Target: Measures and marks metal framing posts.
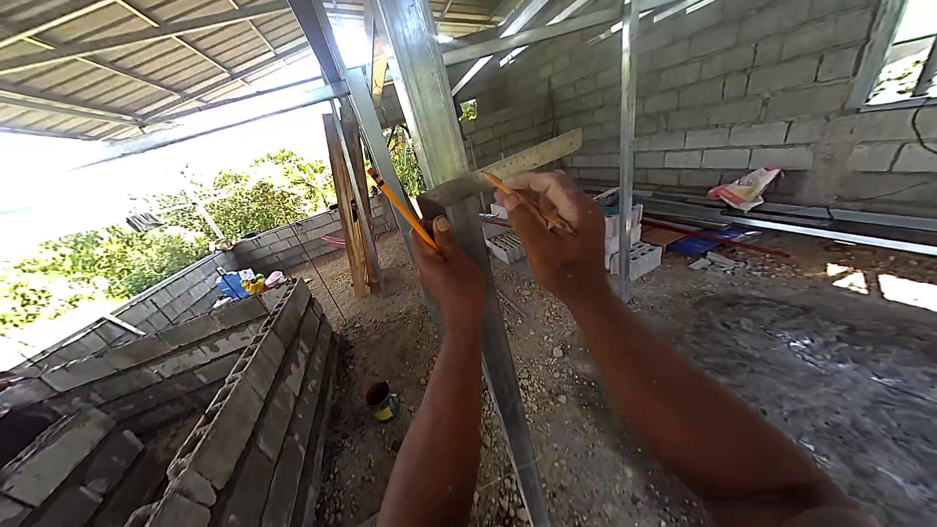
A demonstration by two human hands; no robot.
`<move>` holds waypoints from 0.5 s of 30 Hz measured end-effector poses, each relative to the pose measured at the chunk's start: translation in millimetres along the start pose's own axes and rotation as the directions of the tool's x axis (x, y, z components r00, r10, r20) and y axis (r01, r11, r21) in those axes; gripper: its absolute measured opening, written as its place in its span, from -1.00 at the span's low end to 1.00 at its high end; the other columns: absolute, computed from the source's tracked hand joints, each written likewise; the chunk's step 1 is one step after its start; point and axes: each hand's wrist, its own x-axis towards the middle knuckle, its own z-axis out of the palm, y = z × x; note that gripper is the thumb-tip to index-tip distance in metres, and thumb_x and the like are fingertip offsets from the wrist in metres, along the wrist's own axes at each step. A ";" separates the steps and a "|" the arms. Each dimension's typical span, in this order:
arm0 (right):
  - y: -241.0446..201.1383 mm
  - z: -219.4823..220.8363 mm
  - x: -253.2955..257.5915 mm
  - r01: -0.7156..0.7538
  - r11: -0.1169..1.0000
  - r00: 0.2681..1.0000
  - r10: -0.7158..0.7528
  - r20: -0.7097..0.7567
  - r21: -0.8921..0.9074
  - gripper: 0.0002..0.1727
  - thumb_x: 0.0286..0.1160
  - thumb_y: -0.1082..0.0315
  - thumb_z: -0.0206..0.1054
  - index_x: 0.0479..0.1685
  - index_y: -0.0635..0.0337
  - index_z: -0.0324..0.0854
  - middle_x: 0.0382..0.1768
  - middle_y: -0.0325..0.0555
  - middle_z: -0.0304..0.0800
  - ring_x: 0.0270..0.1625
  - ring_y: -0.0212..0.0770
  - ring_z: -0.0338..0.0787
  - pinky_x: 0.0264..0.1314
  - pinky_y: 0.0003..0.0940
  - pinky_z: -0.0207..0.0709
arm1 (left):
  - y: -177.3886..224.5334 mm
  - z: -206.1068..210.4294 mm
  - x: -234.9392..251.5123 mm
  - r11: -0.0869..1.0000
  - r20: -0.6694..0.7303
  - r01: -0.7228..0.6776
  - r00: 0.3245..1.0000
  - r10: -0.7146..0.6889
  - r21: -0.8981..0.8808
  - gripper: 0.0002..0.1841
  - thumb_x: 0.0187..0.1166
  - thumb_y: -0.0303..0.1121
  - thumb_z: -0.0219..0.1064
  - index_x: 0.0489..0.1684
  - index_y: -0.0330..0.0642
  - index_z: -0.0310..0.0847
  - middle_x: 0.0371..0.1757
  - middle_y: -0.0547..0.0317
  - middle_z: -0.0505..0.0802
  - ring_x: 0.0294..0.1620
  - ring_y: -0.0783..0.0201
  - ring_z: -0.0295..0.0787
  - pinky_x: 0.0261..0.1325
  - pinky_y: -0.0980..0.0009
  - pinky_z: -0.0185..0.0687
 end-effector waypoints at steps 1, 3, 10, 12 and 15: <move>0.5 -0.8 3.7 -0.001 1.000 1.000 0.002 0.008 -0.001 -0.75 0.71 0.33 0.25 0.18 0.25 0.71 -0.03 -0.10 0.85 -0.15 -0.36 0.84 -0.16 -0.46 0.77 | -1.6 -2.0 0.2 1.000 0.013 -0.006 1.000 0.006 -0.004 -0.57 0.81 0.16 -0.02 0.27 0.08 0.49 -0.40 0.17 0.62 -0.53 0.27 0.56 -0.54 0.31 0.53; 1.9 -4.7 11.7 0.012 1.000 1.000 -0.012 0.011 0.018 -0.75 0.71 0.33 0.25 0.16 0.25 0.71 -0.05 -0.11 0.85 -0.14 -0.37 0.85 -0.14 -0.46 0.78 | -5.0 -7.4 3.8 1.000 0.041 -0.003 0.999 0.005 -0.027 -0.56 0.79 0.20 0.00 0.22 0.11 0.53 -0.47 0.18 0.61 -0.61 0.28 0.54 -0.64 0.34 0.48; 4.9 -19.7 19.0 0.036 0.999 0.999 -0.036 -0.009 0.016 -0.77 0.67 0.37 0.27 0.10 0.28 0.73 -0.07 -0.11 0.87 -0.11 -0.39 0.84 -0.08 -0.48 0.78 | -9.3 -10.0 9.3 0.996 0.058 0.008 0.998 -0.003 -0.091 -0.58 0.79 0.17 0.03 0.19 0.09 0.56 -0.41 0.20 0.63 -0.52 0.31 0.56 -0.52 0.35 0.54; 3.7 -17.8 19.5 0.018 1.000 1.000 -0.018 0.010 0.011 -0.77 0.68 0.35 0.27 0.11 0.26 0.72 -0.07 -0.13 0.86 -0.10 -0.39 0.85 -0.07 -0.48 0.78 | -6.9 -5.9 6.5 0.998 0.025 0.020 1.000 -0.019 -0.063 -0.56 0.77 0.21 0.02 0.19 0.11 0.56 -0.41 0.18 0.64 -0.52 0.30 0.57 -0.53 0.34 0.53; 5.4 -11.6 25.3 0.008 1.000 0.999 -0.010 0.052 0.026 -0.77 0.65 0.36 0.29 0.09 0.27 0.74 -0.07 -0.13 0.89 -0.04 -0.40 0.88 0.04 -0.47 0.81 | -7.2 -3.3 6.5 0.997 0.012 0.006 1.000 -0.005 -0.074 -0.57 0.79 0.18 0.01 0.17 0.07 0.55 -0.40 0.19 0.61 -0.51 0.30 0.54 -0.51 0.34 0.52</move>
